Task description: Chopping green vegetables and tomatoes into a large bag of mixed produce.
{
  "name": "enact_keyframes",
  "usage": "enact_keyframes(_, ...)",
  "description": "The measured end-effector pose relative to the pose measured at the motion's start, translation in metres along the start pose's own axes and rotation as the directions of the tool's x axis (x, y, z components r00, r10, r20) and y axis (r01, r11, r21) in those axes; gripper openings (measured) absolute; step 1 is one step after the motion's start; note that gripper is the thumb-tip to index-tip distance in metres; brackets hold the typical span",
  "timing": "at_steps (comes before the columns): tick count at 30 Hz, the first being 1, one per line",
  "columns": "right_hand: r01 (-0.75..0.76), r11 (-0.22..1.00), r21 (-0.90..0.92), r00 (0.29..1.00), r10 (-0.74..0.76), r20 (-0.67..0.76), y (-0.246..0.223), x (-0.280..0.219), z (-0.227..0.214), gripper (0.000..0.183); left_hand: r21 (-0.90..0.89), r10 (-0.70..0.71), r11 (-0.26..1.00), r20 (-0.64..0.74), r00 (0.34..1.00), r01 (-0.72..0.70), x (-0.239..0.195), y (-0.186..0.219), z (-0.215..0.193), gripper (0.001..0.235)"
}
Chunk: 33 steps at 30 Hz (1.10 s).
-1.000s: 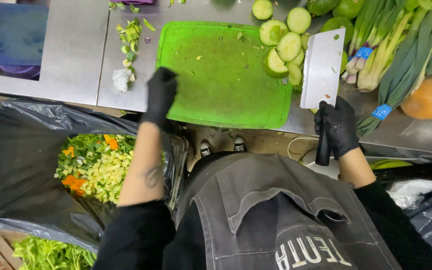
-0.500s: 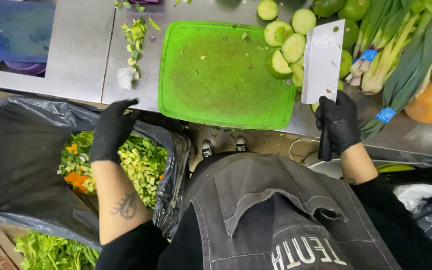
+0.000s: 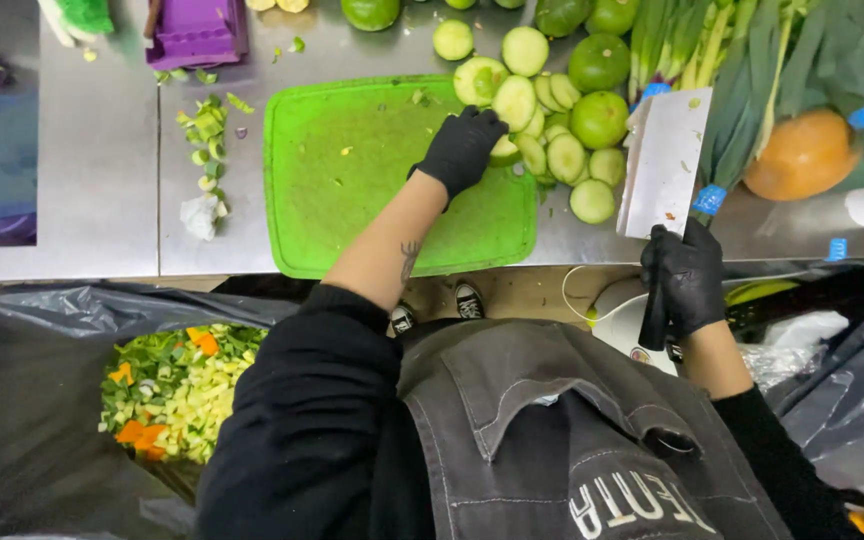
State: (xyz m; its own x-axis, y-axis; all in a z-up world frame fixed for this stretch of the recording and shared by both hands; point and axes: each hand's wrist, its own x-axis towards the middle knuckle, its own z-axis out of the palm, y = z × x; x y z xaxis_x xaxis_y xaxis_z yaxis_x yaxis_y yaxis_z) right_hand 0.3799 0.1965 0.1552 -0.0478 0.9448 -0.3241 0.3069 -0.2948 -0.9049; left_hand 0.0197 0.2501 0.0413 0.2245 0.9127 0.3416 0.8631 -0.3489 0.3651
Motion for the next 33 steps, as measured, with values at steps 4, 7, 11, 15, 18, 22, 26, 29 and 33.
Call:
enact_keyframes(4, -0.059, 0.992, 0.112, 0.996, 0.066, -0.057, 0.011, -0.005, -0.014, 0.006, 0.148, -0.055, 0.988, 0.122, 0.991, 0.037, 0.009, -0.001, 0.003, 0.032)
enact_keyframes(7, -0.063, 0.990, 0.125, 0.996, 0.071, -0.061, 0.012, -0.011, -0.017, 0.007, 0.143, -0.212, 0.972, 0.205, 0.955, 0.185, -0.009, 0.012, -0.022, 0.041)
enact_keyframes(11, -0.021, 0.993, 0.113, 0.999, 0.024, -0.024, 0.010, -0.002, -0.010, 0.006, -0.069, -0.455, 0.866, 0.297, 0.839, 0.494, -0.063, -0.008, -0.030, 0.058)
enact_keyframes(15, 0.008, 0.997, 0.071, 0.999, -0.012, 0.046, 0.001, 0.006, 0.014, 0.005, -0.215, -0.575, 0.752, 0.247, 0.780, 0.623, -0.127, -0.018, -0.017, 0.060)
enact_keyframes(18, 0.014, 1.000, 0.003, 0.991, -0.015, 0.135, -0.006, 0.011, 0.039, 0.004, -0.248, -0.636, 0.735, 0.072, 0.769, 0.631, -0.150, -0.013, -0.004, 0.062)
enact_keyframes(22, 0.160, 0.982, -0.104, 0.929, -0.115, 0.353, -0.011, 0.008, 0.074, 0.005, -0.195, -0.633, 0.767, -0.070, 0.771, 0.612, -0.146, 0.007, -0.016, 0.060)
enact_keyframes(26, 0.578, 0.667, -0.471, 0.801, -0.352, 0.484, -0.001, 0.021, 0.105, 0.017, -0.162, -0.675, 0.737, -0.130, 0.726, 0.656, -0.141, 0.011, -0.020, 0.054)
enact_keyframes(29, 0.744, 0.414, -0.524, 0.668, -0.445, 0.597, -0.001, 0.032, 0.120, 0.017, -0.217, -0.690, 0.724, -0.240, 0.683, 0.655, -0.137, 0.023, -0.028, 0.057)
enact_keyframes(33, 0.752, 0.412, -0.515, 0.656, -0.396, 0.642, -0.027, 0.031, 0.138, 0.019, -0.264, -0.591, 0.806, -0.389, 0.707, 0.529, -0.147, 0.035, -0.037, 0.058)
